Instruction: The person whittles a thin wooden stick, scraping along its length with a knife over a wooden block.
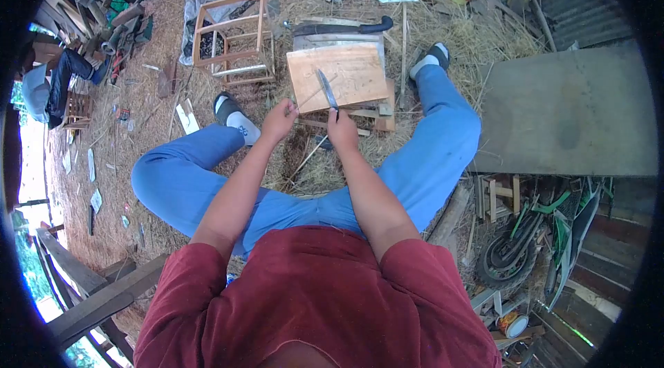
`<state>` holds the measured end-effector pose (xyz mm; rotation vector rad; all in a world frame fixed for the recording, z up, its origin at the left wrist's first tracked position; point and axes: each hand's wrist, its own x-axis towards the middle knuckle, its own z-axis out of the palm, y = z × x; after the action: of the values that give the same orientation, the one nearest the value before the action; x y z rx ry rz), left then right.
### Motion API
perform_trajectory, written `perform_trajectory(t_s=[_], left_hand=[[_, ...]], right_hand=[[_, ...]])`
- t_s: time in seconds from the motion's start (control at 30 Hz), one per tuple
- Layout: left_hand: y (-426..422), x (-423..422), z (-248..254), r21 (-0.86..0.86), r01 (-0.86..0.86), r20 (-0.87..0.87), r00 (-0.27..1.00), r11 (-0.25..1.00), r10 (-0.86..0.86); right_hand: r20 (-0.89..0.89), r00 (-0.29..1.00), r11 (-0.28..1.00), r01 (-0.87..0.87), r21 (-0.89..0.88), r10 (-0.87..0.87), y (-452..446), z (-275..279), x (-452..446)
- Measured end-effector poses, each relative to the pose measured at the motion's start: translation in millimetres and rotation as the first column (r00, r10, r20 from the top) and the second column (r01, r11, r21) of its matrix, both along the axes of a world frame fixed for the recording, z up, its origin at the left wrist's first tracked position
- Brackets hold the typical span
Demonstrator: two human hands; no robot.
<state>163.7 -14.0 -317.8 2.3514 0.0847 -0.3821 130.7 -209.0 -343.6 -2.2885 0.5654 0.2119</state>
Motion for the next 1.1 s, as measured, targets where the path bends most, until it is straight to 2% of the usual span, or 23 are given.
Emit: perform_trajectory(t_s=[0.1,0.27,0.4,0.5,0.57,0.6,0.67,0.7,0.73,0.8,0.87,0.9,0.93,0.97,1.1], left_hand=[[-0.4,-1.3,-4.1,-0.036,-0.008,-0.02,1.0,0.999,0.008],[-3.4,-3.2,-19.2,0.002,0.02,0.067,0.998,1.0,-0.02],[-6.6,-6.1,-13.6,0.014,0.013,0.024,1.0,1.0,-0.013],[-7.1,-8.0,-8.4,0.006,0.007,0.026,1.0,1.0,-0.007],[-11.2,-8.2,10.3,-0.079,-0.022,0.085,0.996,0.997,0.028],[-13.4,-6.8,21.0,-0.082,-0.015,0.088,0.996,0.997,0.022],[-19.1,-7.0,46.5,-0.251,0.006,0.073,0.997,0.968,0.012],[-22.7,-9.1,63.9,-0.257,0.009,0.075,0.997,0.966,0.011],[-26.8,-12.6,84.0,-0.289,0.006,0.061,0.998,0.957,0.012],[-33.7,-18.7,107.5,-0.323,0.004,0.048,0.999,0.946,0.012],[-39.9,-21.4,121.1,-0.378,0.027,0.105,0.994,0.926,0.014],[-42.7,-22.1,130.1,-0.38,0.028,0.107,0.994,0.924,0.013],[-45.7,-23.3,139.4,-0.3,0.062,0.187,0.982,0.952,-0.005],[-48.8,-24.5,147.5,-0.216,0.089,0.261,0.965,0.972,-0.03],[-58.2,-28.8,168.8,-0.182,0.101,0.293,0.955,0.978,-0.044]], right_hand=[[0.012,0.999,0.999,-0.033,0.002,0.033,-2.0,-2.7,3.0],[-0.019,1.0,0.998,-0.014,0.068,0.015,-4.5,-1.5,3.9],[-0.04,0.998,0.998,-0.042,0.044,0.044,-8.8,-9.5,7.6],[0.047,0.997,0.998,-0.055,0.01,0.054,-10.6,-28.9,11.3],[0.088,0.996,0.943,-0.019,0.333,-0.011,-13.7,-37.8,21.2],[0.092,0.996,0.944,-0.014,0.33,-0.017,-14.5,-24.2,24.6],[-0.001,0.983,0.704,0.131,0.698,-0.182,-11.7,45.3,30.8],[-0.024,0.97,0.613,0.171,0.772,-0.241,-9.4,82.8,33.7],[-0.021,0.97,0.616,0.171,0.769,-0.243,-13.1,95.4,38.4],[0.063,0.958,0.437,0.068,0.897,-0.279,-21.7,111.1,49.4],[0.097,0.955,0.396,0.024,0.918,-0.282,-29.6,130.8,51.0],[0.127,0.947,0.351,-0.017,0.936,-0.294,-32.5,140.9,49.5],[0.155,0.939,0.306,-0.056,0.95,-0.308,-36.3,145.9,48.4],[0.193,0.935,0.334,-0.087,0.939,-0.297,-41.0,146.5,47.6],[0.237,0.908,0.36,-0.106,0.927,-0.345,-49.1,162.8,37.2]])
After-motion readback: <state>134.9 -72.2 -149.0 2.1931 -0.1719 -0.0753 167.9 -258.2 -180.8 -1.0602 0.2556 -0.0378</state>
